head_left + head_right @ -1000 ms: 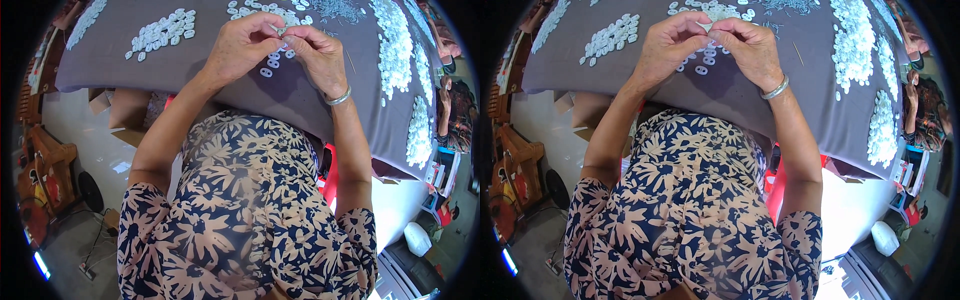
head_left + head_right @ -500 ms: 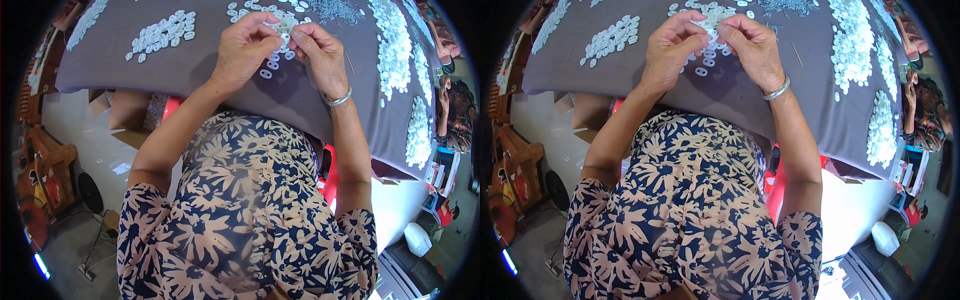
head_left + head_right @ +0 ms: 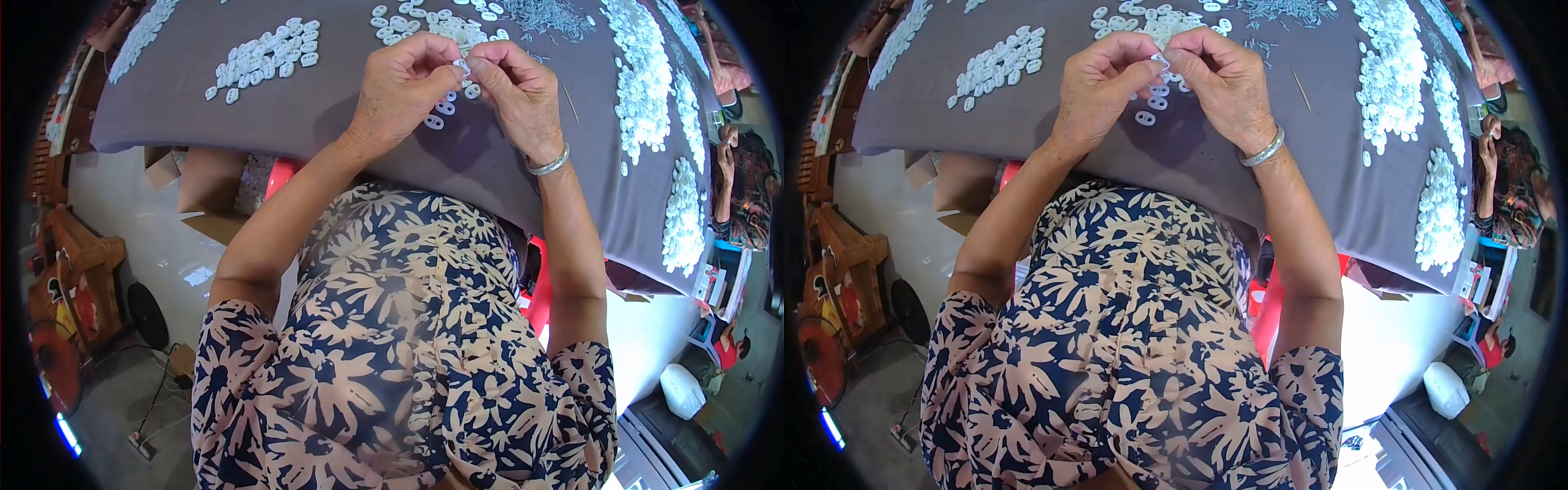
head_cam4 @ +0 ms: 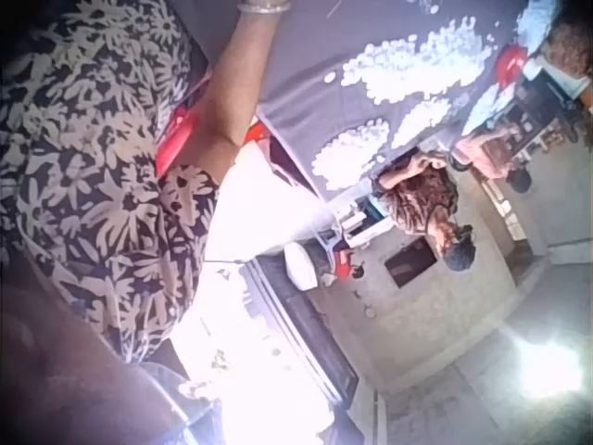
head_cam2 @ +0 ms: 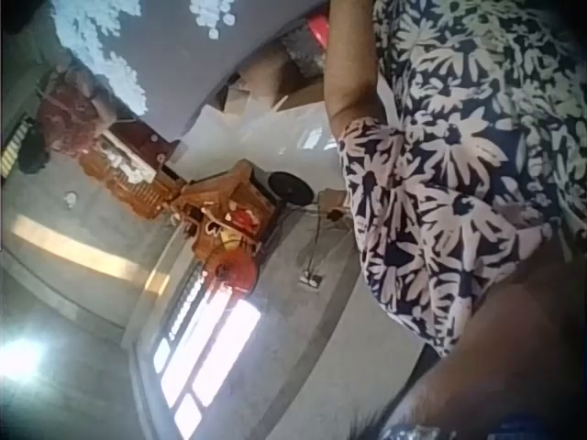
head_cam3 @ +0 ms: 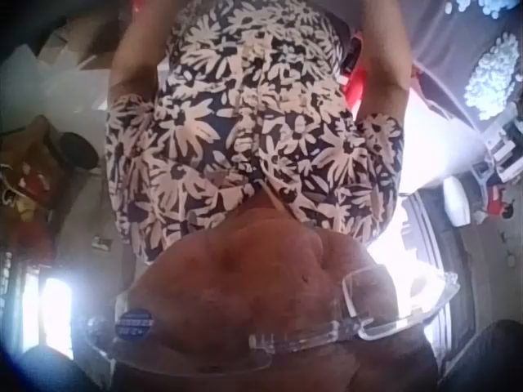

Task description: The person sorts and inspects small white plastic components by hand on a table.

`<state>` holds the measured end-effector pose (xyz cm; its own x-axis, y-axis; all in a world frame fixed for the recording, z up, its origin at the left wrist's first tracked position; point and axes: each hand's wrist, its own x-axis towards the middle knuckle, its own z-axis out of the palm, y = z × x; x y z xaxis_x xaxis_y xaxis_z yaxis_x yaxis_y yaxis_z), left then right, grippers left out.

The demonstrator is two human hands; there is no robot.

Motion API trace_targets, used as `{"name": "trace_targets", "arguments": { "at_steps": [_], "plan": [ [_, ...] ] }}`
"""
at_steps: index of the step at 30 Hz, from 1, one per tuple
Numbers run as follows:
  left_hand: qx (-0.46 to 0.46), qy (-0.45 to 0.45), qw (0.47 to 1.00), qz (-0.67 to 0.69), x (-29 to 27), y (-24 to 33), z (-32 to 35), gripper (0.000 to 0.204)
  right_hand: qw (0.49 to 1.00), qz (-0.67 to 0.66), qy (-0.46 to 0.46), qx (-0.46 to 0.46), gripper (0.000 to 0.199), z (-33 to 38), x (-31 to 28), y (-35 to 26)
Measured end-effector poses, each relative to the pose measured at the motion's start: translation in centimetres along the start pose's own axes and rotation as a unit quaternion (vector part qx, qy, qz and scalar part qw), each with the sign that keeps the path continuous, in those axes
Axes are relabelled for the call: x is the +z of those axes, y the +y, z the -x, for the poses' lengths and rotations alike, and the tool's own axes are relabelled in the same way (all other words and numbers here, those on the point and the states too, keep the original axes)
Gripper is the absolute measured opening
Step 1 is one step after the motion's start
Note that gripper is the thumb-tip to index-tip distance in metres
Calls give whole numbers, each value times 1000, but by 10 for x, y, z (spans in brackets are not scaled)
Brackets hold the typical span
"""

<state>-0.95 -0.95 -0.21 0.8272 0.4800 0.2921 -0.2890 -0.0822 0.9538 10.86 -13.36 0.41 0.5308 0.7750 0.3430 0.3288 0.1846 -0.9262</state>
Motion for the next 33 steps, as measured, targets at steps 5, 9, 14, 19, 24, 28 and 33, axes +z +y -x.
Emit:
{"name": "trace_targets", "arguments": {
  "at_steps": [5, 9, 14, 19, 24, 28, 33],
  "plan": [
    [-22, 40, 995, 92, 3, -1, -2, 11, 1000, -15, -9, -3, 10, 0, 1, -4],
    [-17, 63, 993, 102, 6, 0, 0, 10, 999, -47, -16, 1, 10, -1, 4, -2],
    [-30, 57, 993, 94, 8, 3, 1, 8, 1000, 4, 3, -18, 9, 0, 1, 2],
    [-41, 38, 998, -24, 1, 9, -1, 8, 999, 22, 27, -15, 7, 0, 2, 3],
    [23, 20, 998, -54, -3, 2, -3, 15, 1000, 21, 3, 1, 8, 0, 1, 4],
    [9, -27, 998, -53, -8, 5, -4, 16, 999, 36, -1, 15, 8, 1, 0, 0],
    [7, -28, 999, -40, -8, 6, -4, 14, 997, -4, -31, 65, 7, -1, -10, -7]
  ]
}}
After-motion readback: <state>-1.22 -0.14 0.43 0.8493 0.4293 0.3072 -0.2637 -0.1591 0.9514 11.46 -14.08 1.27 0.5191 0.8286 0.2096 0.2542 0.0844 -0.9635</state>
